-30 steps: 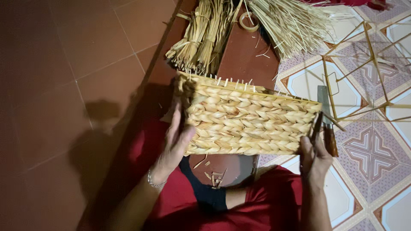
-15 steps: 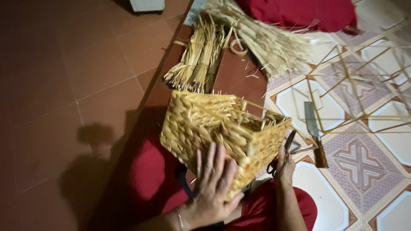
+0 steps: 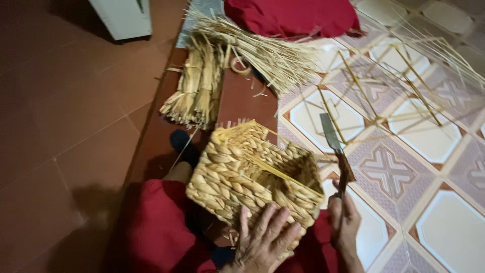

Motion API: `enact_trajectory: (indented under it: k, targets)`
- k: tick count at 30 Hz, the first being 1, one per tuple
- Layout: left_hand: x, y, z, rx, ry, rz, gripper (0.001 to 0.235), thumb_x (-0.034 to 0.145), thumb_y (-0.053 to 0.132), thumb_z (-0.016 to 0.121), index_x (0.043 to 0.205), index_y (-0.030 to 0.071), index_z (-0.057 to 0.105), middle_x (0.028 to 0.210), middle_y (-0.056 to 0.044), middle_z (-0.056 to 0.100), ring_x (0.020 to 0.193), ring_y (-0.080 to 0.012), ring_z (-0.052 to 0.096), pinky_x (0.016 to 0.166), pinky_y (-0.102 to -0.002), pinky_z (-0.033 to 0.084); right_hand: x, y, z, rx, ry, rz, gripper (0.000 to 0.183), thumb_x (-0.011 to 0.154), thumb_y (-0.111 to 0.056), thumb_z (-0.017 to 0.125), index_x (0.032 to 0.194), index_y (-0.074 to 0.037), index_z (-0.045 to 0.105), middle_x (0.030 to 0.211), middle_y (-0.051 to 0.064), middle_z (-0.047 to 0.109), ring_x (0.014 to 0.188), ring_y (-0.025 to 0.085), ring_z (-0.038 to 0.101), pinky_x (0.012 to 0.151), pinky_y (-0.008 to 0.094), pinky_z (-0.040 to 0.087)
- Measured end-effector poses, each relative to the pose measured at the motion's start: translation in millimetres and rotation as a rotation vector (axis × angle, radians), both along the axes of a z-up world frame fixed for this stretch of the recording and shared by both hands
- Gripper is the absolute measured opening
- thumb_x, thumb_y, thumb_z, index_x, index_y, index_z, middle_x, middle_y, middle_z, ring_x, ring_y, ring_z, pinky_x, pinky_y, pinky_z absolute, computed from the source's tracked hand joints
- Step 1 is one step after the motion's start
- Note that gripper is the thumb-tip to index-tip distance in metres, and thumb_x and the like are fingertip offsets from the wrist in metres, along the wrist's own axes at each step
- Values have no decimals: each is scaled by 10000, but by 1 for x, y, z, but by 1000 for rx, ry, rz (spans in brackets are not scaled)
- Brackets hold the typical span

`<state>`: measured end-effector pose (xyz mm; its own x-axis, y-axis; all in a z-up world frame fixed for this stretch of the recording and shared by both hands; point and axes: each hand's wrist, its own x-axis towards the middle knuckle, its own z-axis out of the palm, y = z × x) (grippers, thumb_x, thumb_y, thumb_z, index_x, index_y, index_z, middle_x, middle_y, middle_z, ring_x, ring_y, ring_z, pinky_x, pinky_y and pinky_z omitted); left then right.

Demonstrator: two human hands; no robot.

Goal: The person weaves a rectangular basket using dried palm leaves, trimming protruding ends with scissors and a knife, and securing the edges. They work on the rim and sides, occasionally rotating the basket to access different areas.

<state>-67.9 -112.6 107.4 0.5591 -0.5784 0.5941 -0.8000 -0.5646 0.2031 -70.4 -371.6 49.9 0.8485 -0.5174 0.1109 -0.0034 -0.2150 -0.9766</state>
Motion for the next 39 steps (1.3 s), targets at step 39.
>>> enact_trajectory:
  k: [39]
  targets:
    - [-29,3,-47,-38,-87,119,715,990,450,755,1565,229,393,1645,-94,343,1514,-330,323,1159,-753,123,-7,16,165,-1123,-138,600,724,801,-515,672,1344,-44,591,891,149,779,416,251,575,417,380,493]
